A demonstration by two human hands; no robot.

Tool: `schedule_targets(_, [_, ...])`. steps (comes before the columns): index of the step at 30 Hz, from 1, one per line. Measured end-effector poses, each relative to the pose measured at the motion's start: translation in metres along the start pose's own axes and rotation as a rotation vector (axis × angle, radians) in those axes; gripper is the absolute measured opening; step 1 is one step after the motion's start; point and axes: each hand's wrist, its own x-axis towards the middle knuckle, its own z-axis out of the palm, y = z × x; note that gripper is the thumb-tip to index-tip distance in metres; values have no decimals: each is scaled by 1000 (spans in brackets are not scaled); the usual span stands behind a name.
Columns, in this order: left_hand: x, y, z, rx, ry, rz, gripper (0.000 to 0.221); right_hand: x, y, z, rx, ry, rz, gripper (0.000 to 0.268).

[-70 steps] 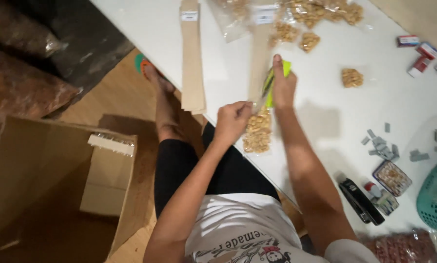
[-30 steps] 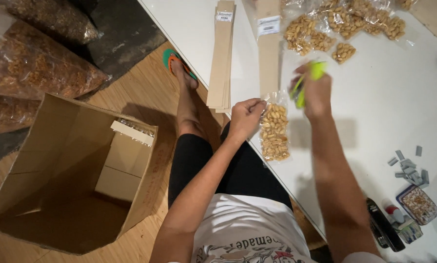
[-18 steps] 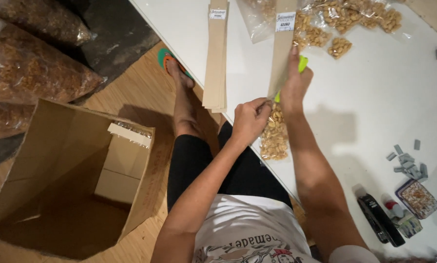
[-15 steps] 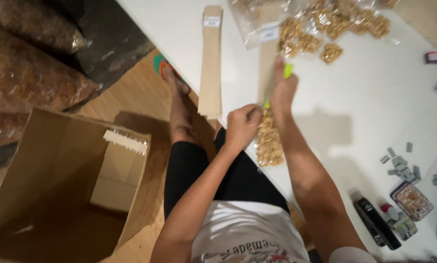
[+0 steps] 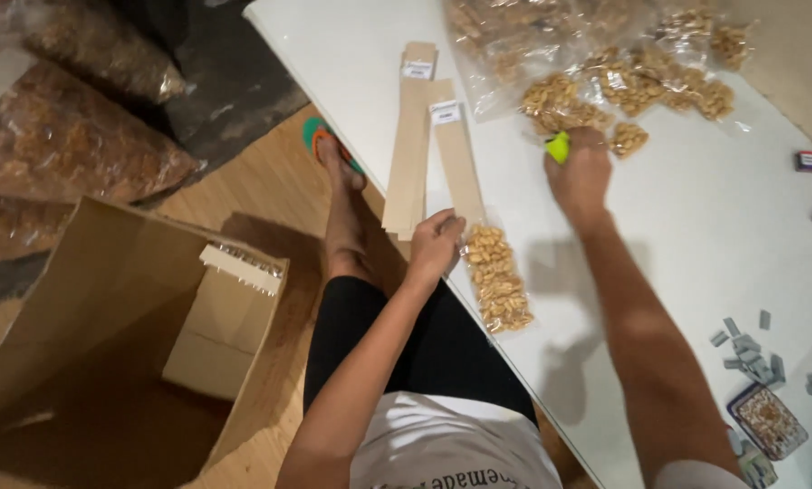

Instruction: Stapling small plastic bags containing nuts onto cardboard display strips

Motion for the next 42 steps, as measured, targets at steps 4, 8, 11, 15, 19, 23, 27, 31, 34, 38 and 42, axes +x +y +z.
schedule_targets(4, [11,-8,9,-12,2,-31,24,1,1,-11,-49,-100,-76,47])
schedule_targets(8, [19,-18,10,-72,29,-67,24,6,-15,-53,192,-141,-88,46])
schedule_targets(11, [12,-5,6,-281,-52,-145,37,9,-62,-134,504,-366,28,27])
schedule_targets(15, [2,8,10,-566,-177,-64,35,1,-73,-116,949,-662,-8,17])
schedule_targets(19, [-21,37,-1,-522,-241,3,49,-8,-93,-89,867,-698,179,14])
schedule_targets(23, [-36,57,-4,-192,-132,85,29,-12,-90,-75,978,-608,252,17])
schedule_targets(27, [-44,69,3,-64,-67,155,24,-13,-92,-84,956,-570,315,15])
schedule_targets(31, [-39,62,16,-32,-31,277,21,-8,-91,-91,991,-327,435,15])
schedule_targets(34, [-48,70,27,49,-24,330,17,4,-110,-98,1394,103,803,49])
schedule_targets(38, [-55,70,33,139,21,415,18,4,-145,-107,1060,149,748,53])
schedule_targets(42, [-83,105,21,173,28,416,21,4,-170,-120,952,142,622,48])
